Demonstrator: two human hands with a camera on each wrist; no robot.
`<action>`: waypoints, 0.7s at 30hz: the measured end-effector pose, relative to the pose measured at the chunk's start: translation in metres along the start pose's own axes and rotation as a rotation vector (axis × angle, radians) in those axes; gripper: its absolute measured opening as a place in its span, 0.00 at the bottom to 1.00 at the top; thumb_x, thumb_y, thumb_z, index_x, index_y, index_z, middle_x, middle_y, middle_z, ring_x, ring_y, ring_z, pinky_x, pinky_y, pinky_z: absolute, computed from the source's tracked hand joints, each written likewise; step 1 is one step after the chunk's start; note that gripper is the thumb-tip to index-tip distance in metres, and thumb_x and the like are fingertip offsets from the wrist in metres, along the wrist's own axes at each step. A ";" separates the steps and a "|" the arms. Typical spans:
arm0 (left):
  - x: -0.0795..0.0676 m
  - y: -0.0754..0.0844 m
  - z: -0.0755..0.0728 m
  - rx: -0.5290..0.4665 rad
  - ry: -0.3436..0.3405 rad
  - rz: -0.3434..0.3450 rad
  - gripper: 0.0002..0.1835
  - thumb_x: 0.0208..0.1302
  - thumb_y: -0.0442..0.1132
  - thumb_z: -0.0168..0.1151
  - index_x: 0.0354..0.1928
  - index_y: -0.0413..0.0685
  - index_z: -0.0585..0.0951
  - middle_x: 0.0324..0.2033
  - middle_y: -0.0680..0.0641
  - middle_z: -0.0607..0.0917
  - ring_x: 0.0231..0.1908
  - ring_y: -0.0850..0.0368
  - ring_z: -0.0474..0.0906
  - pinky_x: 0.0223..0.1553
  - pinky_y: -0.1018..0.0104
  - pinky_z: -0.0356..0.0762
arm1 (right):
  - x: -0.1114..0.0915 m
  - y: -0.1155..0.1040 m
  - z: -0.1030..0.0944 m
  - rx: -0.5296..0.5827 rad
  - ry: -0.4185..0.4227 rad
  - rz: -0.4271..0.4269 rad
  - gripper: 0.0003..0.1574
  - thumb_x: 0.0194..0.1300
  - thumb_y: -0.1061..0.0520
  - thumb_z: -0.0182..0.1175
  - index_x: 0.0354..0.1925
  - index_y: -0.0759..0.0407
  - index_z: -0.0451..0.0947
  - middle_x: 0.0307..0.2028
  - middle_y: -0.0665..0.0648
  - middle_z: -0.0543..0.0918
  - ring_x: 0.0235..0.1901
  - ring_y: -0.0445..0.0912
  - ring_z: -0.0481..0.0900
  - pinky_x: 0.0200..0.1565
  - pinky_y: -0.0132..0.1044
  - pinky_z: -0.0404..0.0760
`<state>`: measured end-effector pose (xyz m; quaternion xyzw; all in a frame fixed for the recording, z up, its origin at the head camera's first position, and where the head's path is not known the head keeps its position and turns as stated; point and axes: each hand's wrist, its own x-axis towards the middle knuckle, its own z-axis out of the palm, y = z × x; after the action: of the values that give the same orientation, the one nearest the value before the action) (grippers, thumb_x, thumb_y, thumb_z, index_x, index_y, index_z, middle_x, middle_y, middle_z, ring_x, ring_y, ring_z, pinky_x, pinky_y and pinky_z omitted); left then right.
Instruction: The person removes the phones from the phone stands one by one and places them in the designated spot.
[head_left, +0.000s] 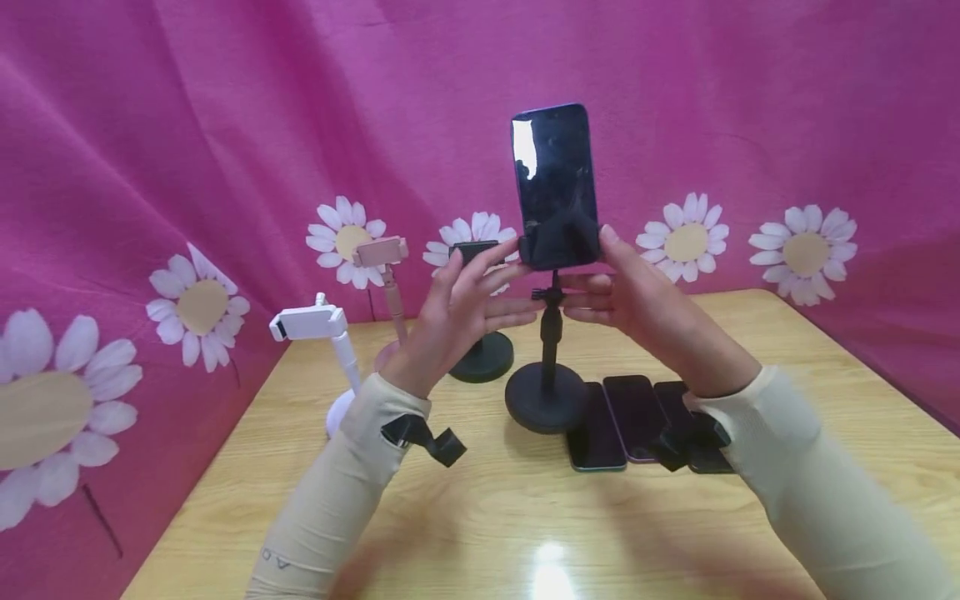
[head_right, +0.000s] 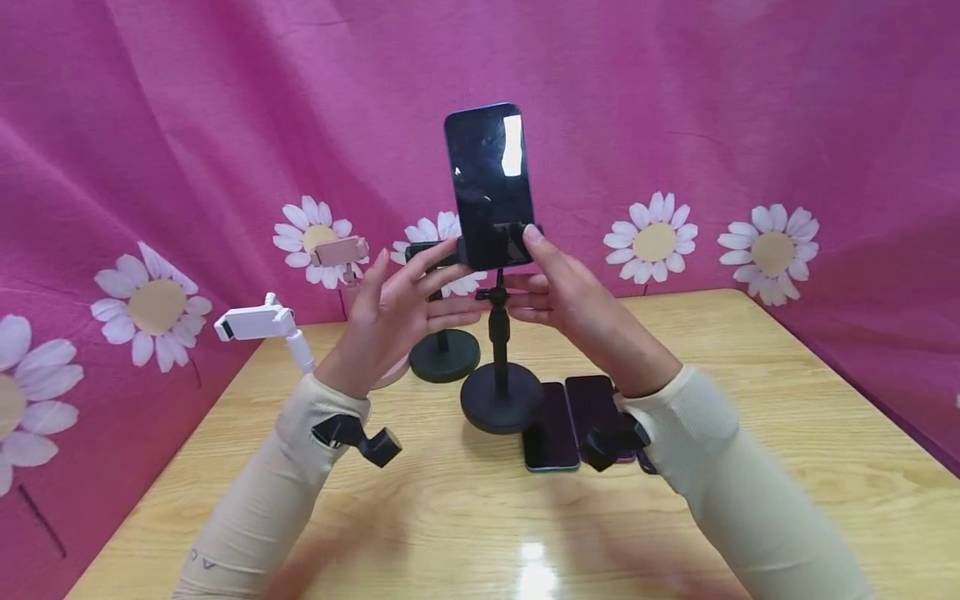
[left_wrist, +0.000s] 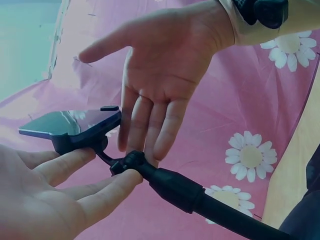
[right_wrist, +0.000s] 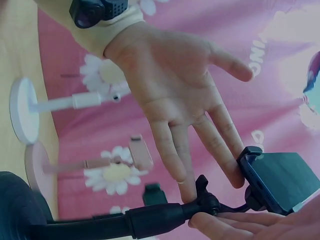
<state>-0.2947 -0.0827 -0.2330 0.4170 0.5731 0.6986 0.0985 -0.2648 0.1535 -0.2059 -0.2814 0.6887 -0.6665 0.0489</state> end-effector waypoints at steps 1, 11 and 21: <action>-0.006 0.001 -0.001 0.005 -0.001 -0.003 0.42 0.68 0.69 0.34 0.75 0.51 0.53 0.70 0.41 0.63 0.63 0.33 0.66 0.62 0.43 0.65 | -0.001 0.002 0.004 0.005 -0.007 0.003 0.40 0.73 0.33 0.37 0.74 0.49 0.53 0.63 0.72 0.67 0.60 0.67 0.70 0.59 0.48 0.72; -0.058 0.012 -0.005 -0.004 -0.007 -0.040 0.40 0.69 0.68 0.33 0.75 0.52 0.51 0.68 0.38 0.63 0.62 0.28 0.66 0.63 0.42 0.63 | -0.009 0.013 0.035 0.018 -0.111 0.014 0.40 0.75 0.35 0.34 0.74 0.54 0.51 0.64 0.70 0.68 0.60 0.65 0.71 0.60 0.50 0.71; -0.081 0.011 -0.005 -0.031 0.012 -0.096 0.37 0.70 0.65 0.33 0.72 0.49 0.52 0.65 0.35 0.66 0.59 0.27 0.67 0.62 0.42 0.65 | -0.018 0.026 0.051 0.041 -0.158 0.051 0.37 0.77 0.39 0.31 0.74 0.56 0.51 0.65 0.70 0.67 0.61 0.62 0.70 0.61 0.51 0.70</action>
<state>-0.2429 -0.1402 -0.2611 0.3830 0.5820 0.7045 0.1350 -0.2357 0.1147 -0.2410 -0.3144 0.6757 -0.6548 0.1259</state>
